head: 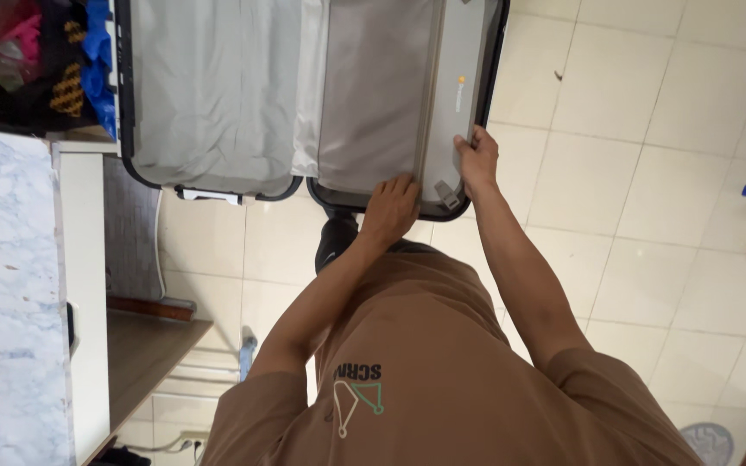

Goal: The person places bottles and jars into a pink bag, zips the bag closed, and then places the bag into an open suitcase.

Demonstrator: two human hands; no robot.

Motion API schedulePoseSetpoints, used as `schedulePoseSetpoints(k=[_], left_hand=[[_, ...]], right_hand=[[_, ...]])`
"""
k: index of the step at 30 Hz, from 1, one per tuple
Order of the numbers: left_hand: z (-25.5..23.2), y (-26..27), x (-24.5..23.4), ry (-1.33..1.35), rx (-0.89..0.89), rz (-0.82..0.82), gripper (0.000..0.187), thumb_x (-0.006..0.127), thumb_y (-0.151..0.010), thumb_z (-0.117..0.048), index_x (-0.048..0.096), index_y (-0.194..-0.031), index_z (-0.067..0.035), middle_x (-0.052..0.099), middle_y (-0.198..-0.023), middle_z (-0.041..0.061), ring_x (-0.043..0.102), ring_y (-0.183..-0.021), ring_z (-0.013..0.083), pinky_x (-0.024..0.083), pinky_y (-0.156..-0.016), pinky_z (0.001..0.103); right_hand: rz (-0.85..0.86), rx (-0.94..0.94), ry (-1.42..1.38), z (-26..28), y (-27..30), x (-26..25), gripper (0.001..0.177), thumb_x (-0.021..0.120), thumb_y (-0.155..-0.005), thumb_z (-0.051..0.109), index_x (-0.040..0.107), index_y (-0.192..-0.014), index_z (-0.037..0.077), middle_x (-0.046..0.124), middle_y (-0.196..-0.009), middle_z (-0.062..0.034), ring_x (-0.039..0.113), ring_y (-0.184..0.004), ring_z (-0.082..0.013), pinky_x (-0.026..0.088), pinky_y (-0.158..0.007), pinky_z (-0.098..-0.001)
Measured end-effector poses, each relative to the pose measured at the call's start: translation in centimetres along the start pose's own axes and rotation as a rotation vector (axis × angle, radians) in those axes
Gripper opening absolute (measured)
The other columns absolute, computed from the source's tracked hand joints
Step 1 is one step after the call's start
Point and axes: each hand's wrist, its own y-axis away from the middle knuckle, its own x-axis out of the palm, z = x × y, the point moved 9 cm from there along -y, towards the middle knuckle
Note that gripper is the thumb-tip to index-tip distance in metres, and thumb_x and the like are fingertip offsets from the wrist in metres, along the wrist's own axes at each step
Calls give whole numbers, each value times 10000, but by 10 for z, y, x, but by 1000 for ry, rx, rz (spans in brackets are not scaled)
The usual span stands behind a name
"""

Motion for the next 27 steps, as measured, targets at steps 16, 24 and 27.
schedulePoseSetpoints(k=[16,24,27], left_hand=[[54,62,146,1274,-933,247,248,679,-961,-237,692,-1097,-30,737,-1037,105,712,-973,251,571,-870,365],[75,57,181,1667,-1143,22,355,714,-980,-262,641,-1121,55,713,-870,140,639,-789,227,573,-725,331],[64,50,167,1601,-1130,34,366,691,-961,-257,646,-1087,83,719,-902,107,745,-925,213,654,-811,297]], right_hand=[[-10,-41,-205,-47,-10,1,251,618,-1009,53,617,-1253,-7,711,-1096,-72,643,-968,-132,523,-886,-273],[248,221,79,-25,36,3,604,718,-968,119,417,-1491,89,689,-1015,-108,564,-803,-171,454,-644,-317],[327,61,206,-13,55,-6,621,695,-937,109,414,-1489,143,658,-979,-65,636,-823,-143,576,-683,-274]])
